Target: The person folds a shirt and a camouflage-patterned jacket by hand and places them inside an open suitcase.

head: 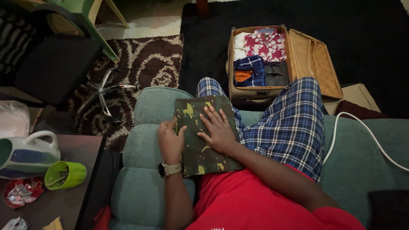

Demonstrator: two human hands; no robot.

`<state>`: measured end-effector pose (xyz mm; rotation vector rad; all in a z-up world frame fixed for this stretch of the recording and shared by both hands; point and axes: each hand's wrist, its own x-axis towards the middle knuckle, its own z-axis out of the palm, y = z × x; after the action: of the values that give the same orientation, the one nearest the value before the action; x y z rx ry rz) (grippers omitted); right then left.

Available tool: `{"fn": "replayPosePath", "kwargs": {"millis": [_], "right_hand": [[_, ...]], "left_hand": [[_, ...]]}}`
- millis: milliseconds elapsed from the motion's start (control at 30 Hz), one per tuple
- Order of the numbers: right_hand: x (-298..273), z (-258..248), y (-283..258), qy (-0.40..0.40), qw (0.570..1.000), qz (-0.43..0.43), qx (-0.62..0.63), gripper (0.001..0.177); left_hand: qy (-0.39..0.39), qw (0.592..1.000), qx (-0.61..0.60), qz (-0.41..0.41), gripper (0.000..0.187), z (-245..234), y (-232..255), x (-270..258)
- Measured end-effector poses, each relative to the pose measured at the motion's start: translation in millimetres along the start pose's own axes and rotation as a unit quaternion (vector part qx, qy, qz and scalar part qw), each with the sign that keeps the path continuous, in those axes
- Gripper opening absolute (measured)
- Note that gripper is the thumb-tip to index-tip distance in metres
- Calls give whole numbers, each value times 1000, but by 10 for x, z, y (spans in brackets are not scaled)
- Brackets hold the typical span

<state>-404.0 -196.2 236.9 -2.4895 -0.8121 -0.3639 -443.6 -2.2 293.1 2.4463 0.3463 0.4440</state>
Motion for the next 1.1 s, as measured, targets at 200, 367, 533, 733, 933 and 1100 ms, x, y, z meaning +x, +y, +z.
{"fn": "replayPosePath", "kwargs": {"millis": [200,367,533,733,933,1100], "right_hand": [[-13,14,18,12,1000,-4,8,71],[-15,34,34,15,1000,-6,10,71],[-18,48,47,17,1000,-10,13,70],[-14,57,64,7,1000,-7,15,70],[-20,70,75,3,1000,-10,15,69],[-18,86,84,8,1000,-12,8,68]], "left_hand": [[-6,998,55,-29,49,4,46,-8],[-29,996,76,-44,50,8,53,-11],[-30,996,86,-19,40,17,27,-23],[-23,995,93,-21,41,109,-7,-40],[-73,991,110,-1,53,140,-34,-47],[-136,979,153,-12,64,103,16,-48]]}}
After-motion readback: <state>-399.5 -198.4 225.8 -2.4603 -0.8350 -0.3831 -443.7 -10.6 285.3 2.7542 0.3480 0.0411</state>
